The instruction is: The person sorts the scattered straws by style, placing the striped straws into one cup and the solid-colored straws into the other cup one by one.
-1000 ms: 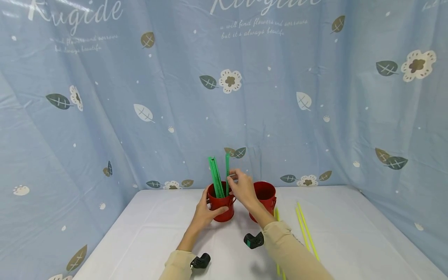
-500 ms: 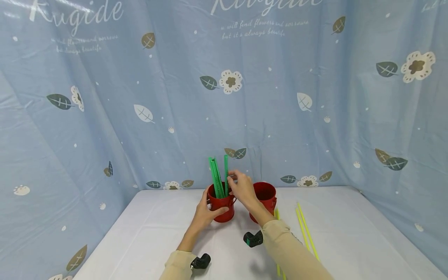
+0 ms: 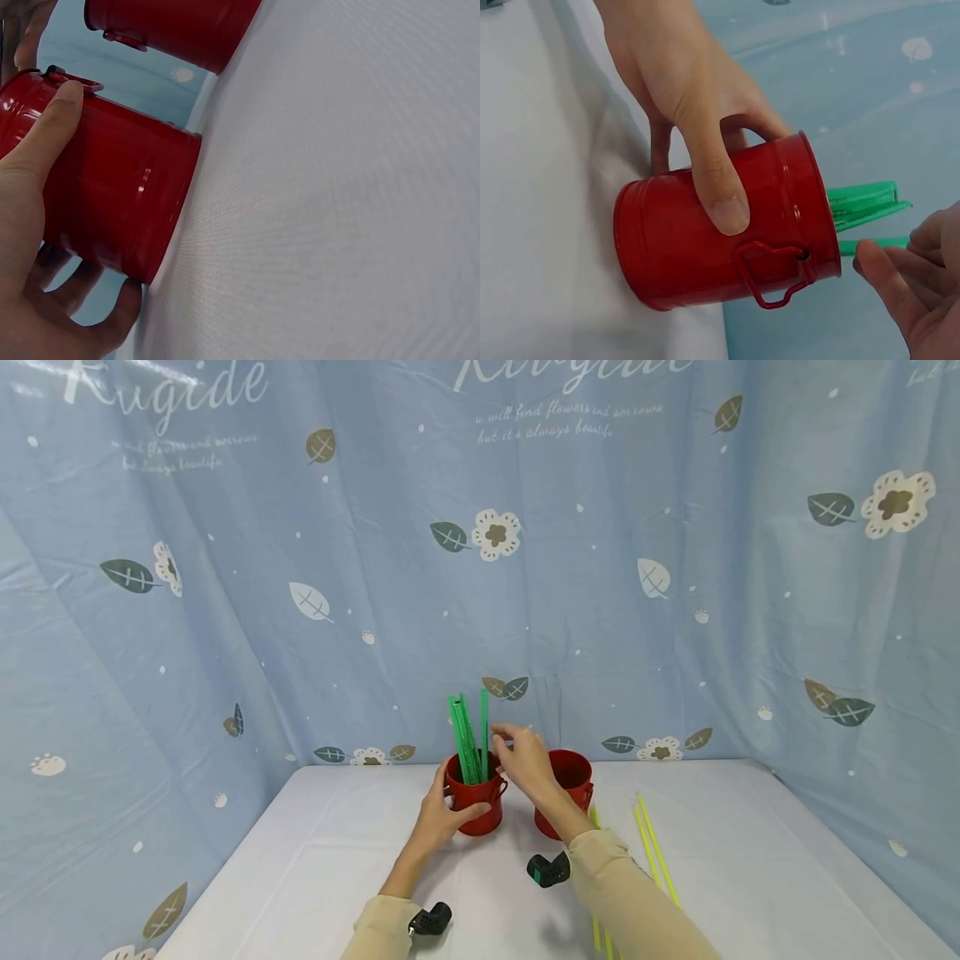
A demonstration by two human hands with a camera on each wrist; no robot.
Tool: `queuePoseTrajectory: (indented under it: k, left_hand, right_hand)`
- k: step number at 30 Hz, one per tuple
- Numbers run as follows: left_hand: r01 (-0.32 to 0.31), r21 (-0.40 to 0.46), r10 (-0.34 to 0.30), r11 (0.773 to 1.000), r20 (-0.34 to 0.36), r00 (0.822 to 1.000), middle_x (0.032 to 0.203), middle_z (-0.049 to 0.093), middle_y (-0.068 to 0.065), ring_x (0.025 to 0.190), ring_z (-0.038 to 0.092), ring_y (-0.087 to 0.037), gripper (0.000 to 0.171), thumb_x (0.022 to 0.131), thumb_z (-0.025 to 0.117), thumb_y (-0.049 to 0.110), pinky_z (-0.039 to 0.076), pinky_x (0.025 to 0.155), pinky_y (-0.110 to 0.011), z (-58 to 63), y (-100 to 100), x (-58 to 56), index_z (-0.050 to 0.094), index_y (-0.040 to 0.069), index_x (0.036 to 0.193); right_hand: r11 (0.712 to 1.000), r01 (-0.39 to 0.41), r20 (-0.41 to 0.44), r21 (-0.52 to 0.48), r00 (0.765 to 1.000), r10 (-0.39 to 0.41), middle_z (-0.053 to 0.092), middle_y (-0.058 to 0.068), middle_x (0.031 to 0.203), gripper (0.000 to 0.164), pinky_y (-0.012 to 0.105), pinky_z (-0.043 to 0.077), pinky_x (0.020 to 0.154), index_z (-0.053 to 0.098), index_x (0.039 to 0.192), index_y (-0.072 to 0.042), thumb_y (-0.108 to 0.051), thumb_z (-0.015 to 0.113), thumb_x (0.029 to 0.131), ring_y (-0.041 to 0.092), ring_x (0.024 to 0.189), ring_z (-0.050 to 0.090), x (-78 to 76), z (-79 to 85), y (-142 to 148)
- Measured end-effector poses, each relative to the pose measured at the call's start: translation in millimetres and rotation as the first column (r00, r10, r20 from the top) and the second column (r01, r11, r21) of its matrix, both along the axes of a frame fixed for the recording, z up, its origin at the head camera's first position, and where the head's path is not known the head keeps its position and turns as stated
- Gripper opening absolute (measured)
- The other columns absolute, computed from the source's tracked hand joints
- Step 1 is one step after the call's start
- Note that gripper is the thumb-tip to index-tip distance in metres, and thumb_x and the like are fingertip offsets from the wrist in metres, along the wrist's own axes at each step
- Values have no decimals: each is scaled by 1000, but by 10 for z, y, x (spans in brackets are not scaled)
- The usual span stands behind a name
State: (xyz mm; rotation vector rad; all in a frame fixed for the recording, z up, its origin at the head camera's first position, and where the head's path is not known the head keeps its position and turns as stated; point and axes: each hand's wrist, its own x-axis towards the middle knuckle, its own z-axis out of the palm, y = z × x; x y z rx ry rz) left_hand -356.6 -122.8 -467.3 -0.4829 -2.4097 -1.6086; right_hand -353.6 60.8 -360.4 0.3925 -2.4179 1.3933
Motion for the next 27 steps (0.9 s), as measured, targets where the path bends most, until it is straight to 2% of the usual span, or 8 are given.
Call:
queuePoseTrajectory:
  k: [4, 11, 16, 19, 21, 27]
  left_hand:
    - [4, 5, -4, 1000, 10, 1000, 146, 47, -2, 124, 52, -31, 93, 79, 82, 35, 52, 97, -49, 10, 18, -4, 26, 30, 153]
    - [10, -13, -10, 1000, 17, 1000, 147, 47, 0, 124, 52, -29, 95, 79, 82, 38, 50, 98, -49, 19, 25, -3, 24, 30, 154]
    - [1, -39, 1, 999, 56, 998, 153, 41, -4, 128, 50, -31, 105, 79, 81, 41, 49, 101, -51, 45, 1, 25, 13, 24, 158]
    - [-13, -48, 17, 999, 82, 997, 154, 39, -7, 129, 50, -33, 108, 79, 80, 41, 49, 101, -51, 74, -18, 39, 10, 23, 159]
    - [-15, -51, 20, 999, 94, 995, 155, 38, -8, 130, 49, -34, 109, 79, 80, 41, 49, 101, -52, 95, -26, 46, 9, 22, 159]
    - [13, -79, -4, 997, 111, 994, 157, 34, -10, 131, 48, -36, 111, 80, 80, 41, 49, 102, -52, 148, -40, 28, 6, 19, 159]
  right_hand:
    - [1000, -4, -39, 16, 999, 4, 71, 15, 116, 30, 21, 55, 55, 66, 126, -6, -16, 57, 99, 27, 69, 73, 62, -14, 78]
    - [1000, -11, -60, 4, 998, 12, 72, 10, 114, 28, 19, 56, 57, 68, 123, -11, -19, 62, 97, 13, 73, 73, 241, -88, 289]
    - [1000, -4, -79, -22, 997, 2, 74, 7, 104, 26, 18, 56, 61, 69, 120, -12, -18, 65, 95, 17, 70, 72, 415, -143, 493]
    - [1000, 5, -101, -30, 995, -8, 75, 4, 101, 26, 17, 56, 63, 69, 119, -13, -17, 67, 93, 18, 77, 73, 495, -164, 612]
    - [1000, 13, -121, -21, 993, -15, 74, 5, 104, 27, 17, 57, 63, 69, 120, -12, -17, 67, 93, 17, 83, 73, 533, -177, 689]
    - [995, 77, -183, 62, 981, -64, 73, 7, 107, 32, 16, 56, 63, 67, 122, -6, -17, 69, 92, 17, 86, 72, 629, -211, 944]
